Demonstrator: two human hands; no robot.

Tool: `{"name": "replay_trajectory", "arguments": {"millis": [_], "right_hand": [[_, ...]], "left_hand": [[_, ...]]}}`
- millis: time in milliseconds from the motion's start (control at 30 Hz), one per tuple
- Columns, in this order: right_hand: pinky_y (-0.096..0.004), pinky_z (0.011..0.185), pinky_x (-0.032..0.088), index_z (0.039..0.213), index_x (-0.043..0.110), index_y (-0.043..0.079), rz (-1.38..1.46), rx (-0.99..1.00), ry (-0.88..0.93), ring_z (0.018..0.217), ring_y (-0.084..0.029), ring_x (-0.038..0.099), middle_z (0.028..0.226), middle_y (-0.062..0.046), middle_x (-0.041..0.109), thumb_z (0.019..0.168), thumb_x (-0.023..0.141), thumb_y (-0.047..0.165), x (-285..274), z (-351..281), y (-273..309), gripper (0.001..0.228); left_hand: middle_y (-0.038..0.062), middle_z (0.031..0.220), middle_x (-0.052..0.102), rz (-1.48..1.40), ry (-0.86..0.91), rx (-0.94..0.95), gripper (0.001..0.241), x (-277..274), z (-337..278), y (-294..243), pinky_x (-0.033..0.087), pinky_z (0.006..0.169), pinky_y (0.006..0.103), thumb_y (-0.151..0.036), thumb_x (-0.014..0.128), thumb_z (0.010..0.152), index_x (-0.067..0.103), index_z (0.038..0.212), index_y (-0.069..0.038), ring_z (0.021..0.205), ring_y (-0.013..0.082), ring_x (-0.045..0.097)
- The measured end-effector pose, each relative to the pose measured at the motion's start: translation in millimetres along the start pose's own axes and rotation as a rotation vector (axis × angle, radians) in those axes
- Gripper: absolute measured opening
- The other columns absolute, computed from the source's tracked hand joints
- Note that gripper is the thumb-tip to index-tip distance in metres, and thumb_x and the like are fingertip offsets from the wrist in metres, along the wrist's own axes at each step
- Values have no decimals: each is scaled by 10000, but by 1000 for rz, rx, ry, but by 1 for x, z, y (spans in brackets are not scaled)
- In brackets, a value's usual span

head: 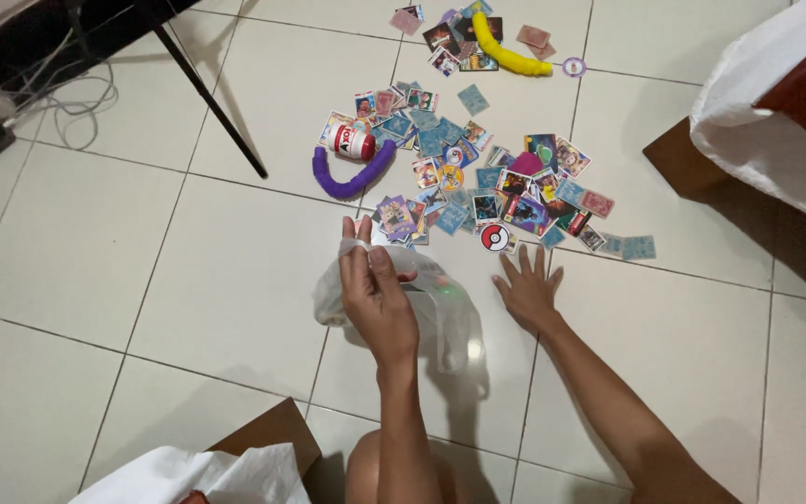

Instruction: The person kneels on the tiled floor and picks up scattered trading cards and small toys, placing them by handfuls into a clear plastic bag. They then stand, carry the bag to the nightstand between the beds, set it down and tie it closed.

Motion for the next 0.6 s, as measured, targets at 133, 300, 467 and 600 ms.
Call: {"name": "replay_trajectory", "arguments": {"millis": [133,300,467,600], "right_hand": [[-798,1117,78,1589,313,289,30,-5,8,1572,-406,-36,1698,-105,125,1013,369,542,-6,60,1,632],[-778,1139,125,1522,458,279,166,-12,-45,1556,-404,96,1676,-120,223,993,447,524,-5,90,-19,583],[-752,1163,207,1418,610,194,303,72,-284,1511,-367,343,1573,-166,437,966,586,480,-10,36,-57,535],[-746,1168,141,1601,326,213,330,442,-138,1555,-392,146,1662,-237,201,868,615,620,-24,-5,-116,887]], "left_hand": [[176,1579,486,-28,5,-12,445,2,3,-5,595,645,247,-296,462,1091,611,1398,-9,891,115,675],[181,1559,497,-59,8,-26,438,5,12,2,587,638,243,-277,471,1085,613,1398,-5,838,108,660],[199,1550,482,-133,-38,-2,416,16,28,9,593,605,236,-253,485,1087,626,1360,27,949,120,680],[180,1527,523,-101,-45,12,428,12,46,9,592,591,226,-259,486,1086,617,1378,25,899,120,685]]}}
Point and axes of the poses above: each hand's wrist, its own z-axis towards the middle knuckle, its own x-axis out of the palm, y = z × x, the point moved 5 cm from there along z, towards the middle knuckle
